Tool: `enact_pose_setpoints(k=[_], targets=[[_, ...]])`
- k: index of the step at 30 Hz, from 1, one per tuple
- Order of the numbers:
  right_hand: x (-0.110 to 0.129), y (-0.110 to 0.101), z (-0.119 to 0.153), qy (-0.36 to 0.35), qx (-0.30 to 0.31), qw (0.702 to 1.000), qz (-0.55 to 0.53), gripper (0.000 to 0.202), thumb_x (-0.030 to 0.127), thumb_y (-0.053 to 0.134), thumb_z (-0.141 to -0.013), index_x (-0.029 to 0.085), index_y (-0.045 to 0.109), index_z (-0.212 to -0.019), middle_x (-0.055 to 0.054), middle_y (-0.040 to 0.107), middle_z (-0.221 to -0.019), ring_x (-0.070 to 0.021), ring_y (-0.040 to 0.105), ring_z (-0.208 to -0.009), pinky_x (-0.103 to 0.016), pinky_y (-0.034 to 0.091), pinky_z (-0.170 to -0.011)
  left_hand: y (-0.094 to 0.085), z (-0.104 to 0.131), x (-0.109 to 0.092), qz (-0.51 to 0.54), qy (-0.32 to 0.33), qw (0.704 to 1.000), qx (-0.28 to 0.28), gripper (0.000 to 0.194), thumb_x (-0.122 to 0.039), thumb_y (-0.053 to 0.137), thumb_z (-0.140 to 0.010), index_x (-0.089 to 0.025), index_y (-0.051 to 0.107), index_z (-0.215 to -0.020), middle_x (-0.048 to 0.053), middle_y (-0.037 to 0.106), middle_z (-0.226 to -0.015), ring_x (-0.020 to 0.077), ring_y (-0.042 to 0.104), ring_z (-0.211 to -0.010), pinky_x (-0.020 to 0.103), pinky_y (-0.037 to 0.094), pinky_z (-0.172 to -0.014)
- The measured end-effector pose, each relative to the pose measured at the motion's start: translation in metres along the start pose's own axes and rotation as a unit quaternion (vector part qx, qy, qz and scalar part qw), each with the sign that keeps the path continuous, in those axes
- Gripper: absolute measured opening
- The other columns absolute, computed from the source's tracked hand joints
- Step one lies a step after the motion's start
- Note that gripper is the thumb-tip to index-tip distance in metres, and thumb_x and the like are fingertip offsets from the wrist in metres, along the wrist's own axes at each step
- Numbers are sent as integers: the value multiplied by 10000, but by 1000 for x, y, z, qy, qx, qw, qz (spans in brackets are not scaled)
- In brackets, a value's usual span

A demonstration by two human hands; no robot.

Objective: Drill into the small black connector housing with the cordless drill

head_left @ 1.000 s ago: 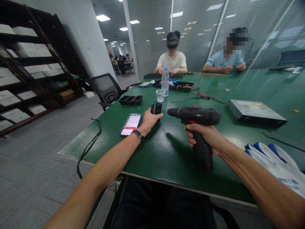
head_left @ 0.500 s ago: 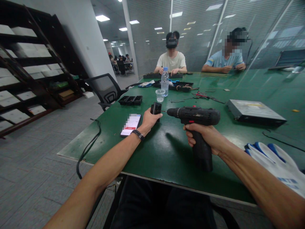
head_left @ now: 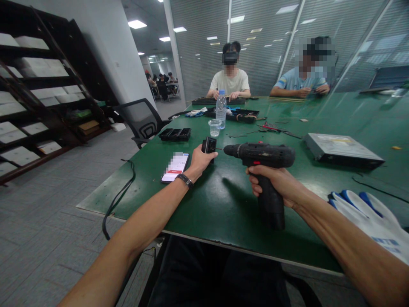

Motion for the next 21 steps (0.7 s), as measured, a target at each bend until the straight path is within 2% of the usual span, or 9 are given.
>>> enact_pose_setpoints(k=[21], targets=[[-1,-1,0,-4,5,1000,-6,215,293,870,-766,174,694,-796,23,573,-611,-126,532,-471,-275,519,-455,0,1,-2,-5,-6,1000,3,388,-208,910,-680,-145,753,-1029,78,777,-951,218,692,-874,348,552,-873]])
Point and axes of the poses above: each hand's wrist, its own z-axis away from the middle knuckle, its own y-axis out of the palm, x = y × z, the point moved 1 cm from there along -z, towards the middle knuckle
